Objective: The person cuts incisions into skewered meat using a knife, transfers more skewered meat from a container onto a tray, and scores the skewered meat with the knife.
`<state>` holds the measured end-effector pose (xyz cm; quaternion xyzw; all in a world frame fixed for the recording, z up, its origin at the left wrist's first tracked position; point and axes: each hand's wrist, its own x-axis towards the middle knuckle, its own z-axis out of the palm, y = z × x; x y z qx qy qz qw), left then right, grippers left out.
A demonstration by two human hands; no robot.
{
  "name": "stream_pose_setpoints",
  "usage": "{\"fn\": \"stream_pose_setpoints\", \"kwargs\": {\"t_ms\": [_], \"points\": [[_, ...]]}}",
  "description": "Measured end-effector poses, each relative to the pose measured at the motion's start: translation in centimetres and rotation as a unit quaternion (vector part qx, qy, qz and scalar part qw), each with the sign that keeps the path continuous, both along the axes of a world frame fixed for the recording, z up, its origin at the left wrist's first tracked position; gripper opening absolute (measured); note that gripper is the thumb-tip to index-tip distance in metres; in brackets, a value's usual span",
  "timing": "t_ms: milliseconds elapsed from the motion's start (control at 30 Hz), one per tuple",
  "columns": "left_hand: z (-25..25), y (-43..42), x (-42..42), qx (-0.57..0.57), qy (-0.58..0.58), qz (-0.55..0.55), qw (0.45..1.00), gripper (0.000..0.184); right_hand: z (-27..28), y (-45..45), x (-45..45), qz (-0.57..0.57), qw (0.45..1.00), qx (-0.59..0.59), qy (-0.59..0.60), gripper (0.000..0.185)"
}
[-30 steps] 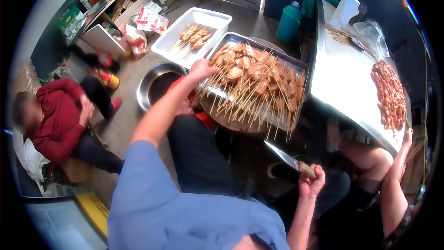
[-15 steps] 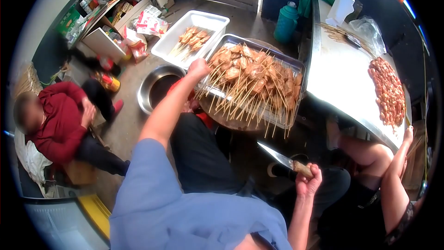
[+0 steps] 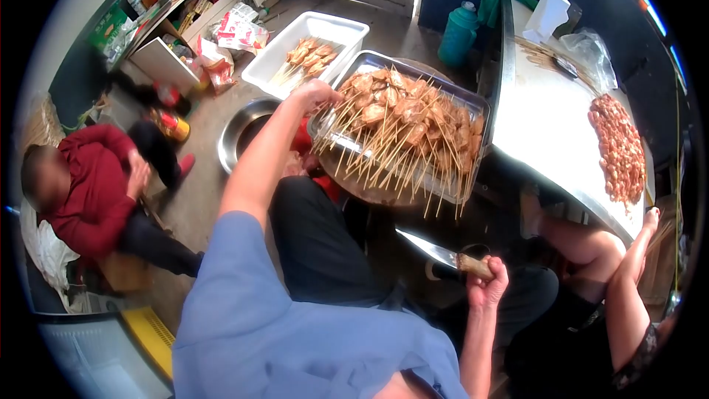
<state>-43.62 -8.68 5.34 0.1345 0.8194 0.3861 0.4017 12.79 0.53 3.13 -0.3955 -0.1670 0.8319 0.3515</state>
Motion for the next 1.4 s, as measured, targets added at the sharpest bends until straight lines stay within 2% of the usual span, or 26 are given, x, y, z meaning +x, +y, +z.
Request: {"fn": "stream_pose_setpoints", "kwargs": {"t_ms": [67, 233, 333, 500, 833, 933, 1133, 1200, 1233, 1333, 1367, 1400], "points": [[0.7, 0.1, 0.7, -0.062, 0.049, -0.030, 0.996, 0.020, 0.2, -0.1, -0.3, -0.006, 1.000, 0.001, -0.002, 0.005], [-1.6, 0.1, 0.2, 0.004, -0.002, -0.031, 1.000, 0.020, 0.3, -0.6, -0.5, -0.013, 1.000, -0.004, -0.008, 0.006], [-1.9, 0.2, 0.6, 0.056, -0.019, 0.009, 0.998, 0.018, 0.0, -0.7, -0.1, -0.013, 1.000, -0.006, -0.012, 0.005], [-2.3, -0.2, 0.2, 0.077, -0.214, 0.103, 0.968, 0.019, -0.2, -0.8, 0.2, -0.011, 1.000, -0.011, -0.009, 0.006], [-1.3, -0.4, 0.9, 0.066, -0.264, 0.126, 0.954, 0.017, 0.0, -1.3, -0.3, 0.006, 1.000, -0.008, -0.002, 0.006], [-1.4, 0.0, 0.5, 0.099, -0.267, 0.101, 0.953, 0.018, 0.1, -1.3, -0.2, 0.008, 1.000, -0.005, -0.006, 0.006], [-1.8, 0.8, 1.6, 0.110, -0.337, 0.145, 0.924, 0.024, -0.2, -1.6, -0.3, 0.011, 1.000, 0.000, -0.005, 0.006], [-2.1, 1.0, 1.6, 0.156, -0.366, 0.127, 0.908, 0.027, -0.2, -1.8, -0.4, 0.005, 1.000, -0.001, -0.012, 0.006], [-1.5, 1.4, 2.4, 0.136, -0.323, 0.152, 0.924, 0.022, -0.1, -1.9, -0.3, 0.005, 1.000, 0.000, -0.011, 0.006], [-0.8, 1.4, 3.2, 0.144, -0.314, 0.182, 0.921, 0.014, 0.2, -2.0, -0.3, 0.006, 1.000, 0.000, -0.005, 0.006], [-0.9, 1.5, 3.9, 0.139, -0.265, 0.210, 0.931, 0.013, 0.2, -2.1, -0.2, 0.000, 1.000, 0.001, -0.007, 0.006], [-1.0, 1.3, 4.0, 0.140, -0.264, 0.208, 0.931, 0.013, 0.3, -2.2, -0.2, -0.006, 1.000, 0.001, -0.008, 0.006]]}}
